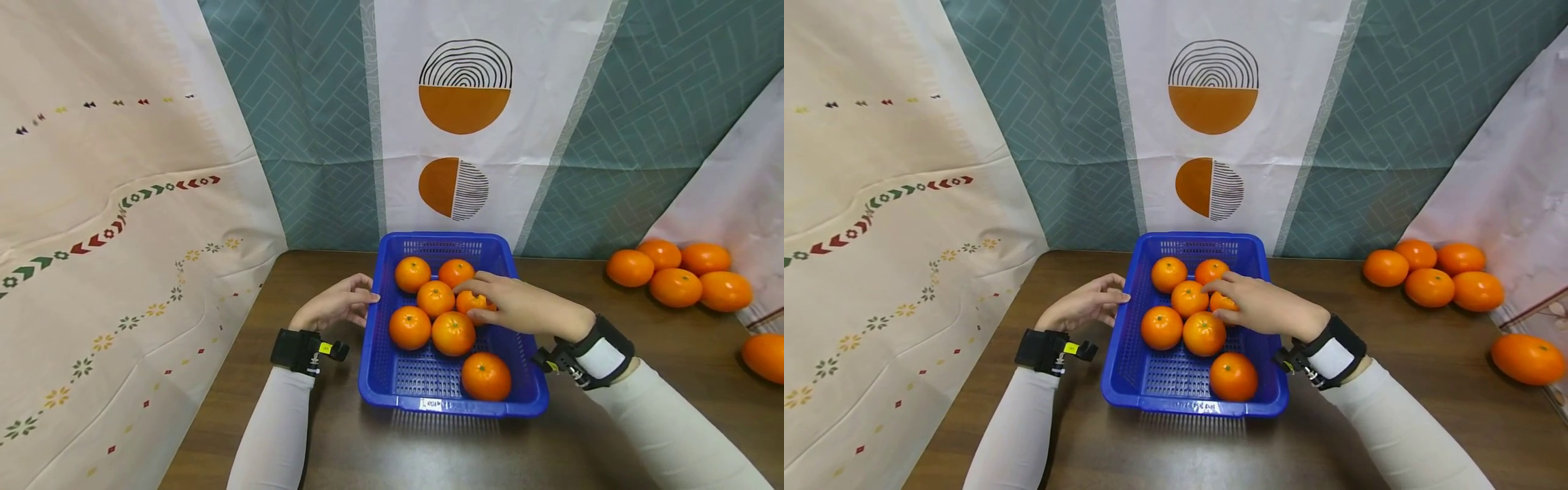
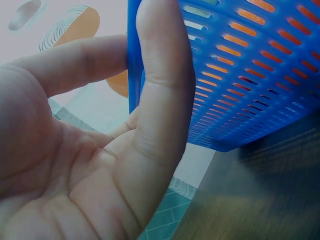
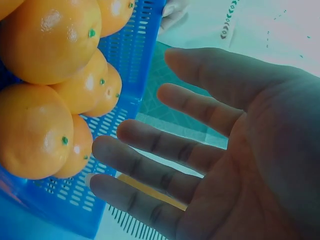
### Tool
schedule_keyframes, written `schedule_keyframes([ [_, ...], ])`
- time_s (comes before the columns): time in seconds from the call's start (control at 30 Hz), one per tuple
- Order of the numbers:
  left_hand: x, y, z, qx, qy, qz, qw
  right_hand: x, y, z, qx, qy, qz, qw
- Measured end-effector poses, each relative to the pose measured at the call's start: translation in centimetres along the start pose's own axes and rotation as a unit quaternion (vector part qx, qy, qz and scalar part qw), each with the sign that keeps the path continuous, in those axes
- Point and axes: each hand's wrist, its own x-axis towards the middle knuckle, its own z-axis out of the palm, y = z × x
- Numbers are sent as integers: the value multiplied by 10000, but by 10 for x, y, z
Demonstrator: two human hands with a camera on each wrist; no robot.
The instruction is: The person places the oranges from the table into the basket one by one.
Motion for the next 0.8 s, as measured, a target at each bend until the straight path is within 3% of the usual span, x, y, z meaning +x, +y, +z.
schedule_keyframes([
  [0.33, 1, 0, 1, -97, 18, -19, 9999, -7, 4, -9, -91, 229, -24, 9997],
  [0.8, 1, -1, 1, -35, -17, -32, 10000, -30, 31, -36, 40, 1292, 145, 9915],
])
